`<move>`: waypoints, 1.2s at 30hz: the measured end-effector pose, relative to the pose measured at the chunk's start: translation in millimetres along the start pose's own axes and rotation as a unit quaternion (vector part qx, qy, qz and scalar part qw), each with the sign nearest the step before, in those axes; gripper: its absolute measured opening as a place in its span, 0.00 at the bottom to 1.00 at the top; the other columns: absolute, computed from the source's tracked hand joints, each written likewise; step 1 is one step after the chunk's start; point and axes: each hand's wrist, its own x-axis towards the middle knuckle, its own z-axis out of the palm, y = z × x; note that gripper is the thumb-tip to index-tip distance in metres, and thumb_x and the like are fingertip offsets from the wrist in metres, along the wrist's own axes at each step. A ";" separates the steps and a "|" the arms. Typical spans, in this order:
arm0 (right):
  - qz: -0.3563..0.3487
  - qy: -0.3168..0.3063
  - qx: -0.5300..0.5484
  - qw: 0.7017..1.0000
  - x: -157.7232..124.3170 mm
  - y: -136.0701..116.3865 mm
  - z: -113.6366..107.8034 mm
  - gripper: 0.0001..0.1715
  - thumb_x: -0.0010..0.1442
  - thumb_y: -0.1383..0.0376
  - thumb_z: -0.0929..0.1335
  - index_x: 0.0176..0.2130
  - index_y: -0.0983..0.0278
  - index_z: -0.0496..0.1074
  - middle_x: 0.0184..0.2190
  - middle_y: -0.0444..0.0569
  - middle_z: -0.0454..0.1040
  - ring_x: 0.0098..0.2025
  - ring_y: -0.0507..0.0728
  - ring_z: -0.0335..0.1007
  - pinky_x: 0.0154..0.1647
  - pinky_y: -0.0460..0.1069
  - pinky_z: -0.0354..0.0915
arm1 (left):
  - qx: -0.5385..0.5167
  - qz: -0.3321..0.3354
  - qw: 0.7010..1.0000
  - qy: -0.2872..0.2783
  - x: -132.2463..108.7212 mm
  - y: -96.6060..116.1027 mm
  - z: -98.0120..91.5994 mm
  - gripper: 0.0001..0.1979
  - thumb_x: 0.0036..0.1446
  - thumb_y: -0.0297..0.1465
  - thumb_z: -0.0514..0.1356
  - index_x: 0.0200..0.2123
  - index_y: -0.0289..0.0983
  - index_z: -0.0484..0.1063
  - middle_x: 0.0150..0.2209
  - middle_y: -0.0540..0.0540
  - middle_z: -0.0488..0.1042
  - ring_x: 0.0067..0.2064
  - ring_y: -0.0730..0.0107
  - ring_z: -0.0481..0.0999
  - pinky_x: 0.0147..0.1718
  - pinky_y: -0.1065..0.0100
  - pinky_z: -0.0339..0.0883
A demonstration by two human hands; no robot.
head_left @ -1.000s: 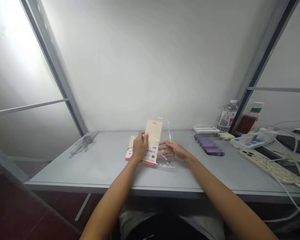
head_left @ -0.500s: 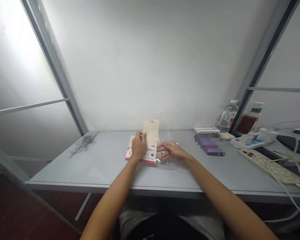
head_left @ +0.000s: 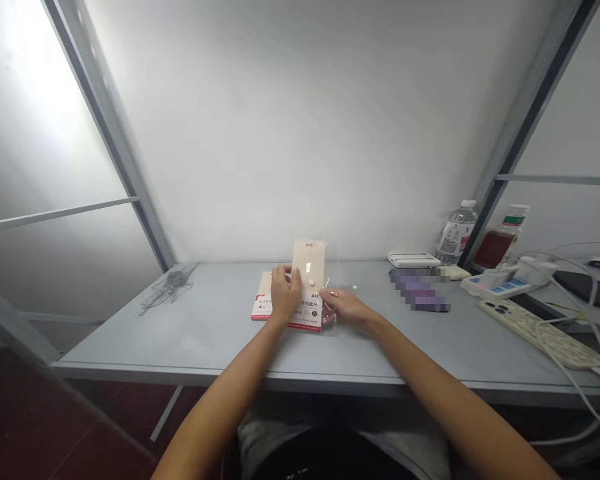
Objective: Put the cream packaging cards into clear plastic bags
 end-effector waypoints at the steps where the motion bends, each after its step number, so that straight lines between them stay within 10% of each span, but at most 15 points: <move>1: -0.004 -0.004 -0.003 1.000 0.0 0.9 0.5 0.20 0.53 0.50 0.65 0.31 0.65 0.70 0.24 0.47 0.72 0.25 0.53 0.70 0.28 0.49 0.69 | -0.010 0.002 1.000 0.000 -1.4 0.9 1.0 0.11 0.57 0.39 0.50 0.33 0.38 0.64 0.36 0.45 0.68 0.36 0.70 0.67 0.35 0.68 0.60; 11: -0.012 0.030 -0.058 0.998 1.4 1.3 -2.7 0.25 0.50 0.47 0.65 0.28 0.67 0.70 0.22 0.48 0.72 0.23 0.52 0.67 0.26 0.48 0.64 | -0.190 -0.090 0.972 -0.107 -1.8 -0.9 2.6 0.16 0.56 0.43 0.49 0.33 0.37 0.67 0.27 0.49 0.69 0.28 0.74 0.67 0.28 0.72 0.61; 21: -0.055 0.074 0.038 0.995 -1.7 -7.6 -18.3 0.21 0.53 0.52 0.66 0.36 0.67 0.72 0.34 0.54 0.76 0.34 0.57 0.73 0.34 0.50 0.68 | -0.386 -0.219 0.819 -0.364 13.3 5.6 -16.0 0.18 0.45 0.43 0.62 0.31 0.33 0.71 0.31 0.43 0.73 0.34 0.69 0.72 0.37 0.65 0.65; 36: -0.025 0.005 0.075 0.997 -7.6 -9.8 -13.3 0.19 0.51 0.57 0.69 0.38 0.69 0.71 0.32 0.55 0.76 0.32 0.58 0.73 0.33 0.51 0.68 | -0.363 -0.194 0.831 -0.374 8.0 6.3 -12.5 0.18 0.42 0.38 0.64 0.19 0.34 0.57 0.19 0.54 0.62 0.22 0.80 0.62 0.25 0.71 0.55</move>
